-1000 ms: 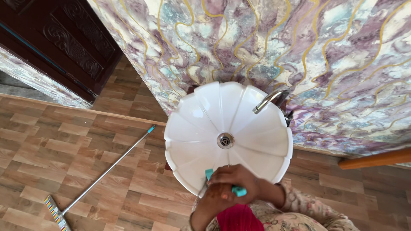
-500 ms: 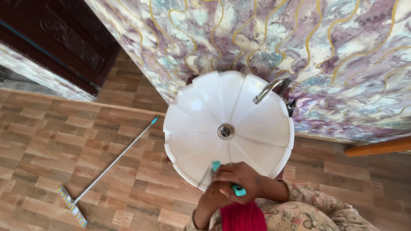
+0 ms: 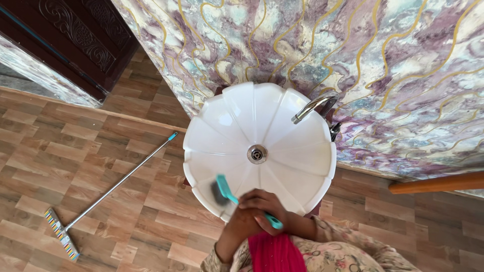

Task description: The person cleans the interior and drain of a white flower-shaped sink using a blue scrub brush.

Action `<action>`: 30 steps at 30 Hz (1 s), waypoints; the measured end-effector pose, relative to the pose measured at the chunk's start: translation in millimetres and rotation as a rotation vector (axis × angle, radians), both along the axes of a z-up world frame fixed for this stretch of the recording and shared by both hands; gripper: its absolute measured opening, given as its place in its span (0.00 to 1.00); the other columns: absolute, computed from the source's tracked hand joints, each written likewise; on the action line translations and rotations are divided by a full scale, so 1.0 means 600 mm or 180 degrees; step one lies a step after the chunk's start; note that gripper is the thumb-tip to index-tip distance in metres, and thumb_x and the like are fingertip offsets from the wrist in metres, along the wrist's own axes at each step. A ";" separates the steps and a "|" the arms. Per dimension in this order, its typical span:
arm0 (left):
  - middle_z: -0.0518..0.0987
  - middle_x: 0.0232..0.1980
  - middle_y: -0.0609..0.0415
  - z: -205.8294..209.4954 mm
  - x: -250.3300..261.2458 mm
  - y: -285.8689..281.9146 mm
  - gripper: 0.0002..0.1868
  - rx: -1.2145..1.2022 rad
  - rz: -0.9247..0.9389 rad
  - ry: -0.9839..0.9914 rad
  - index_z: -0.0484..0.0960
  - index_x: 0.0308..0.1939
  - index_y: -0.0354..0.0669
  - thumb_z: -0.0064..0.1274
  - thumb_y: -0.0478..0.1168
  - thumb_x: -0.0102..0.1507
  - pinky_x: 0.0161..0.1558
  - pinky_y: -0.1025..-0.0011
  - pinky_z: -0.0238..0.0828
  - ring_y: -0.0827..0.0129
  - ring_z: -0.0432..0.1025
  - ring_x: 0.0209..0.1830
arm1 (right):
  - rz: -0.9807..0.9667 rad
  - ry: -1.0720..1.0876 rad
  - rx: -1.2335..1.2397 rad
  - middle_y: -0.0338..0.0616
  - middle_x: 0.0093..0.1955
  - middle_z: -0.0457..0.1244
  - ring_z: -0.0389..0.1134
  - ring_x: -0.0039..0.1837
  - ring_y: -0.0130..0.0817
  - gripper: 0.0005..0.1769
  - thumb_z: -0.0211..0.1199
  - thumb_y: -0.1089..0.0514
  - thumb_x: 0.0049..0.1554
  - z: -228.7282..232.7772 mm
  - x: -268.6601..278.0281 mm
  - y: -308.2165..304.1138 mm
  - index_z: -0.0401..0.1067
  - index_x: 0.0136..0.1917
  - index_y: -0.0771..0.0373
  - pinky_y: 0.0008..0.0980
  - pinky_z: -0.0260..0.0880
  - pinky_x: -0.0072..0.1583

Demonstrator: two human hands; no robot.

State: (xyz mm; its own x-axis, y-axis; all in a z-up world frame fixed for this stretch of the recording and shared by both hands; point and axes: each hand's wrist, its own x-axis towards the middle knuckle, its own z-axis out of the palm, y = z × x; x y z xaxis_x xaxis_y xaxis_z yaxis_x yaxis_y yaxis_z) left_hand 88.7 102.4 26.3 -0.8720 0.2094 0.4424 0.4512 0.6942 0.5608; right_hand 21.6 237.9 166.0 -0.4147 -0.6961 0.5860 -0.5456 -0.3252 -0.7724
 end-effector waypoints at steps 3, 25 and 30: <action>0.84 0.53 0.47 -0.022 -0.028 -0.022 0.20 -0.0239 0.0177 -0.0427 0.84 0.51 0.44 0.61 0.45 0.56 0.57 0.56 0.72 0.54 0.77 0.56 | -0.0193 0.0540 -0.0020 0.65 0.61 0.64 0.69 0.61 0.59 0.29 0.64 0.48 0.56 0.005 -0.031 -0.032 0.70 0.62 0.73 0.47 0.70 0.61; 0.81 0.53 0.48 -0.017 0.027 -0.084 0.22 0.1136 -0.0615 -0.1625 0.82 0.51 0.39 0.64 0.44 0.56 0.55 0.63 0.73 0.59 0.76 0.56 | -0.0456 0.0543 0.1353 0.51 0.50 0.69 0.73 0.47 0.50 0.16 0.63 0.57 0.55 0.097 0.007 -0.031 0.73 0.56 0.63 0.42 0.74 0.46; 0.83 0.47 0.48 -0.093 -0.047 -0.075 0.24 0.1585 -0.0356 -0.2397 0.82 0.48 0.40 0.66 0.47 0.51 0.51 0.63 0.79 0.58 0.78 0.47 | -0.0682 0.1007 0.1106 0.52 0.45 0.67 0.71 0.42 0.51 0.16 0.63 0.58 0.50 0.066 -0.037 -0.040 0.73 0.52 0.63 0.44 0.71 0.43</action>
